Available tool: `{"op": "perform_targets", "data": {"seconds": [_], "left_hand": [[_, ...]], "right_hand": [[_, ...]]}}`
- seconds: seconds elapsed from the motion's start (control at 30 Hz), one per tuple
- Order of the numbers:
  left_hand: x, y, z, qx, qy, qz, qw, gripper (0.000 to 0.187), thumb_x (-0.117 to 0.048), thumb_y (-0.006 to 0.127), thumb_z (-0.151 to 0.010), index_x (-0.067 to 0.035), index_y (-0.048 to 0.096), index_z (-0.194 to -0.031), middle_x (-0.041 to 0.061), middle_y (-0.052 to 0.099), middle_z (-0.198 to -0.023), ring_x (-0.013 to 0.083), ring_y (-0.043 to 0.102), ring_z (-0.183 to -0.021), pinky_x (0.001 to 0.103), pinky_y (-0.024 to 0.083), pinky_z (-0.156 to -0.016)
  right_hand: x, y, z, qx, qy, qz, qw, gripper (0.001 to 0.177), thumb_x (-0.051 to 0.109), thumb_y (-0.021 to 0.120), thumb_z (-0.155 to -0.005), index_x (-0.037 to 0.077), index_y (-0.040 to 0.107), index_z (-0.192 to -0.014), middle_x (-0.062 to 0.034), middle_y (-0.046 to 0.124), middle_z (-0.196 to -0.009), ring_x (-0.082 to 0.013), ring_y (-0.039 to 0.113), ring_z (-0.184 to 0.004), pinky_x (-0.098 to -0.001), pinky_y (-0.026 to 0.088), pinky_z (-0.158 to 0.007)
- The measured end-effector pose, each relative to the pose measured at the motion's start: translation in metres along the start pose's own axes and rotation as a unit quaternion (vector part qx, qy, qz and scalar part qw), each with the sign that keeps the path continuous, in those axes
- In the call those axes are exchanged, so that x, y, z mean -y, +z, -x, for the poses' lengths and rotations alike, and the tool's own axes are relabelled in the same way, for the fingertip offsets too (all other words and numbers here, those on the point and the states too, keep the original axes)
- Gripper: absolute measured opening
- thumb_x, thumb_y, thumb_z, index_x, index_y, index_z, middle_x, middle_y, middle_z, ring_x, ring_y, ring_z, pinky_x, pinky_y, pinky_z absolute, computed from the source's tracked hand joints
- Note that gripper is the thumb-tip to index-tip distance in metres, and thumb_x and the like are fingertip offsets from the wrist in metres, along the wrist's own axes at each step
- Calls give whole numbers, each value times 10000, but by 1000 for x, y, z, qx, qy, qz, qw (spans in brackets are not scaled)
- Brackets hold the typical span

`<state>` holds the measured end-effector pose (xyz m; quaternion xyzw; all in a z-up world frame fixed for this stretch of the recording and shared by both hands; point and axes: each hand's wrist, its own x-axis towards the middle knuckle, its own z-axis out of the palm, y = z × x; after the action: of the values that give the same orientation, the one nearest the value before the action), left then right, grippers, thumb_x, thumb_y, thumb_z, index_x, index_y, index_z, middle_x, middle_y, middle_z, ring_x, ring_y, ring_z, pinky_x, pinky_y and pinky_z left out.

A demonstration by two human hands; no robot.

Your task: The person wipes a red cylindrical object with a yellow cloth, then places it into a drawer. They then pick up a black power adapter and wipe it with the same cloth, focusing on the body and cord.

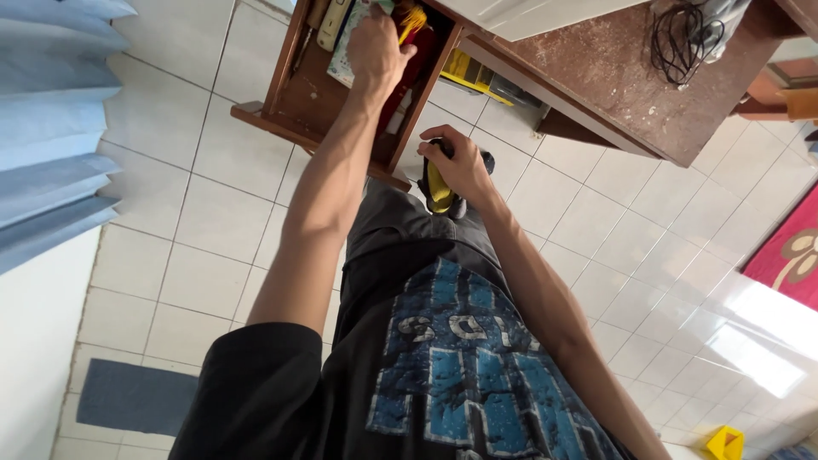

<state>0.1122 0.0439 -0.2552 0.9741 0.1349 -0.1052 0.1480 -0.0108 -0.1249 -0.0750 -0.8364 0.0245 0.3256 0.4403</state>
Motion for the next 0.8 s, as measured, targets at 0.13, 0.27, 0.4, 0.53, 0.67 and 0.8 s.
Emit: {"op": "perform_targets", "data": {"seconds": [0.13,0.27,0.4,0.53,0.67,0.8], "left_hand": [[6,-7,2,15,39,0,999,836,-512,841,-901,-115,404,-1492,60,682,-799,123,648,-559,242,533,-389],[18,-1,29,25,72,60,995,601,-406,794,-971,-65,463,-1338,130,714,-911,211,719,-731,295,621,-559],[18,-2,66,155,72,-84,982,896,-637,633,-978,-38,331,-1571,166,728,-1054,218,725,-740,291,563,-479],[16,4,86,213,24,-3,977,954,-406,855,-846,-94,312,-1566,173,708,-1093,301,746,-877,386,628,-676],[22,14,86,142,78,43,986,793,-347,835,-857,-6,418,-1439,193,733,-964,322,741,-800,414,619,-643],[36,37,81,161,86,84,979,811,-301,808,-878,13,386,-1495,232,721,-1057,382,711,-965,473,600,-765]], "right_hand": [[-7,-6,2,-9,13,-45,999,231,296,634,-976,122,685,-1120,-5,772,-892,-94,695,-758,-236,552,-618],[-14,-11,7,-16,-4,-63,998,216,278,638,-978,115,682,-1112,-6,765,-882,-96,682,-734,-233,539,-600],[-19,-18,7,-25,-14,-91,995,202,247,605,-991,99,668,-1112,-52,791,-952,-121,731,-846,-254,583,-695],[-24,-20,8,-27,8,-99,995,202,253,596,-987,112,668,-1113,-56,792,-963,-128,723,-888,-264,594,-717],[-22,-26,7,-35,20,-116,992,205,252,597,-981,112,676,-1109,-54,791,-948,-121,708,-846,-260,600,-678],[-25,-33,6,-47,21,-122,991,227,282,592,-975,113,685,-1093,-50,786,-921,-114,694,-839,-253,580,-688]]}}
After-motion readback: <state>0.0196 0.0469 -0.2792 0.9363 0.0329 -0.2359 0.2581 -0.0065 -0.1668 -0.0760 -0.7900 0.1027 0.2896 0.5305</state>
